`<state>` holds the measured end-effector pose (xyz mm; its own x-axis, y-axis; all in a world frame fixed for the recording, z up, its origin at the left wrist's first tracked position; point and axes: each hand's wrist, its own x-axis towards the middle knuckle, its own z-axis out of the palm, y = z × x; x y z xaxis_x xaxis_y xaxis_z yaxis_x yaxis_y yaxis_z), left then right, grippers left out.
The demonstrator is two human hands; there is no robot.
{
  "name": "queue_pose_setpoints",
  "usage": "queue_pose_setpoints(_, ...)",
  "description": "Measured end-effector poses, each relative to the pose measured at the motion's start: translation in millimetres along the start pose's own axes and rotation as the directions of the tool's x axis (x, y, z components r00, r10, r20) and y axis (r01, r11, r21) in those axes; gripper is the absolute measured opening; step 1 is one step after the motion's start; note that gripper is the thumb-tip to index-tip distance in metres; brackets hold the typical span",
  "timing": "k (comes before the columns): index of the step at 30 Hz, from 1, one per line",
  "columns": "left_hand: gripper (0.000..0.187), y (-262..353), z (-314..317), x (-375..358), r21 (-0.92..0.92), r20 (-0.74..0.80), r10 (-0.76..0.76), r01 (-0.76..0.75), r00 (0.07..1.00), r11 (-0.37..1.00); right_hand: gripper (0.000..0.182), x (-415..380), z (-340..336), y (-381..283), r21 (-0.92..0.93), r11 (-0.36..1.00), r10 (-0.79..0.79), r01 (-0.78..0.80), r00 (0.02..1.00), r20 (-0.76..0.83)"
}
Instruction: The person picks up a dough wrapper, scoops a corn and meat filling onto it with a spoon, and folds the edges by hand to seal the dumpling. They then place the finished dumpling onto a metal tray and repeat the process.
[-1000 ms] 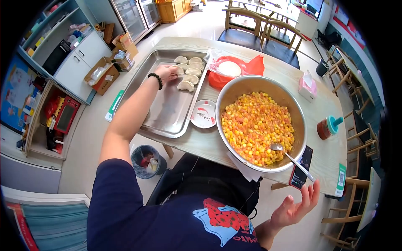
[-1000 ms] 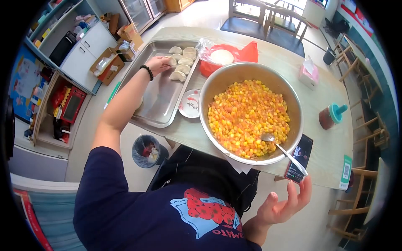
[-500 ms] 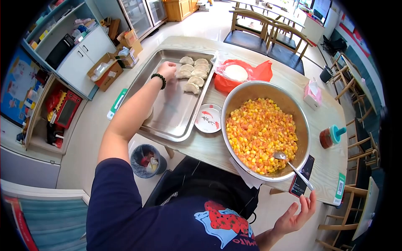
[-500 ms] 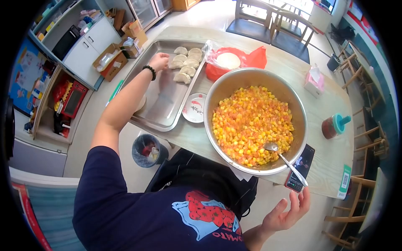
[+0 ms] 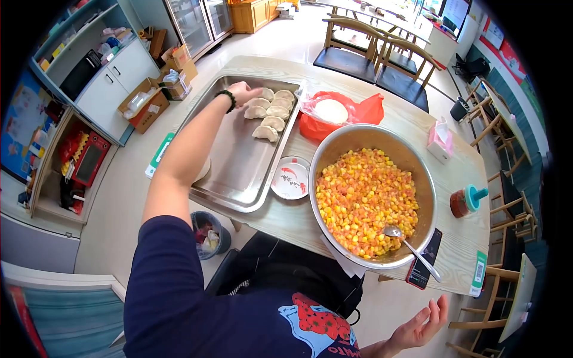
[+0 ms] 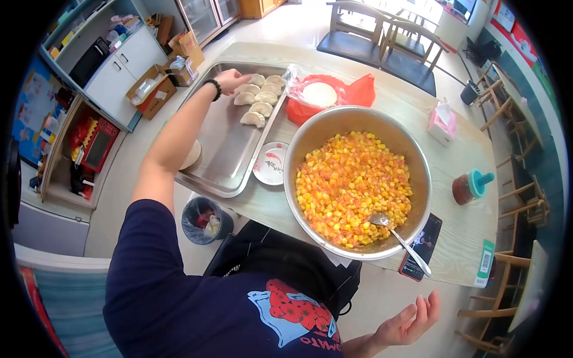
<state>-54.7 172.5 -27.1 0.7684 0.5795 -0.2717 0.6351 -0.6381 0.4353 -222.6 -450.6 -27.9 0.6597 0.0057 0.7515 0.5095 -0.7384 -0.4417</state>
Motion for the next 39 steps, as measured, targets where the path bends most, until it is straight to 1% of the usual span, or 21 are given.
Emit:
queue_pose_setpoints(2,0.071,-15.7,-4.5,-10.0,0.094,0.145,0.155,-0.169,0.977,0.981,0.016,0.2,1.5,1.7,0.005,1.0,0.011,-0.011,1.0,0.007)
queue_pose_setpoints(3,0.072,-16.3,-5.9,-20.0,0.146,0.148,0.173,-0.194,0.974,0.97,0.015,1.3,2.3,1.4,-0.005,1.0,0.012,-0.012,1.0,0.015)
queue_pose_setpoints(4,0.072,-19.2,-1.4,-23.1,0.15,0.149,0.169,-0.192,0.974,0.97,0.015,2.0,3.6,0.8,-0.013,1.0,0.012,-0.012,1.0,0.024)
queue_pose_setpoints(6,0.067,-23.5,11.8,-27.4,0.327,0.029,0.388,-0.376,0.921,0.867,0.015,4.6,8.1,-0.8,0.005,1.0,0.001,-0.002,0.999,0.032)
queue_pose_setpoints(8,0.06,-12.8,23.8,-37.6,0.417,-0.072,0.396,-0.333,0.915,0.846,0.015,8.3,12.5,-1.8,0.02,1.0,-0.016,0.015,0.999,0.041)
queue_pose_setpoints(10,0.06,-13.9,27.4,-36.0,0.412,-0.167,0.455,-0.357,0.874,0.838,0.015,8.8,14.0,-3.5,0.039,0.999,-0.035,0.033,0.999,0.041)
queue_pose_setpoints(12,0.059,-18.4,19.8,-45.4,0.386,-0.159,0.421,-0.336,0.893,0.859,0.016,9.0,15.3,-4.8,0.048,0.998,-0.037,0.035,0.999,0.034)
queue_pose_setpoints(14,0.058,-25.4,3.0,-67.8,0.402,-0.135,0.478,-0.393,0.868,0.827,0.016,9.6,16.5,-3.2,0.068,0.997,-0.044,0.041,0.999,0.033)
queue_pose_setpoints(15,0.051,-26.1,-11.0,-86.3,0.412,-0.081,0.446,-0.377,0.892,0.829,0.016,8.8,15.6,0.4,0.052,0.998,-0.039,0.039,0.999,0.008)
queue_pose_setpoints(16,0.041,-34.4,-20.2,-102.4,0.406,-0.065,0.449,-0.388,0.891,0.828,0.017,8.4,15.9,4.2,0.04,0.999,-0.036,0.036,0.999,-0.015)
queue_pose_setpoints(17,0.035,-37.6,-31.2,-125.2,0.39,0.001,0.403,-0.372,0.915,0.842,0.017,8.6,16.8,7.2,0.062,0.997,-0.042,0.042,0.999,0.002)
queue_pose_setpoints(18,0.03,-42.0,-38.0,-145.0,0.376,0.066,0.36,-0.357,0.931,0.855,0.017,9.2,17.8,10.0,0.042,0.998,-0.049,0.049,0.999,-0.007)
queue_pose_setpoints(20,0.029,-72.8,-41.2,-165.3,0.298,0.233,0.408,-0.464,0.883,0.834,0.018,11.0,22.6,11.2,0.03,0.998,-0.056,0.057,0.998,-0.016)
queue_pose_setpoints(22,0.029,-84.1,-36.5,-194.9,0.308,0.276,0.366,-0.442,0.889,0.842,0.018,11.3,25.4,10.2,0.017,0.999,-0.031,0.032,0.999,-0.041)
queue_pose_setpoints(24,0.024,-88.9,-31.3,-213.2,0.391,0.247,0.352,-0.425,0.903,0.816,0.018,14.8,27.7,9.2,0.049,0.998,-0.047,0.049,0.998,-0.052)
queue_pose_setpoints(26,0.021,-97.2,-26.5,-215.6,0.394,0.215,0.354,-0.412,0.91,0.821,0.018,17.7,27.8,6.1,0.075,0.995,-0.065,0.069,0.996,-0.064)
queue_pose_setpoints(30,0.016,-103.5,-16.6,-217.2,0.427,0.126,0.373,-0.39,0.919,0.816,0.018,20.1,23.8,1.7,0.051,0.993,-0.106,0.109,0.992,-0.065)
queue_pose_setpoints(34,0.015,-109.4,-14.3,-218.8,0.416,0.098,0.398,-0.401,0.912,0.816,0.018,17.5,18.8,-1.9,0.048,0.99,-0.13,0.133,0.989,-0.071)
queue_pose_setpoints(36,0.012,-122.1,-16.0,-213.2,0.298,0.082,0.444,-0.447,0.892,0.844,0.019,16.7,16.4,-6.8,0.037,0.99,-0.135,0.139,0.988,-0.079)
queue_pose_setpoints(37,0.012,-127.4,-18.8,-210.2,0.296,0.083,0.446,-0.45,0.891,0.843,0.019,16.7,15.6,-10.0,0.031,0.989,-0.139,0.142,0.987,-0.085)
queue_pose_setpoints(39,0.017,-139.0,-27.6,-203.1,-0.016,0.09,0.344,-0.344,0.935,0.939,0.019,16.5,17.4,-21.8,0.052,0.989,-0.129,0.136,0.984,-0.123)
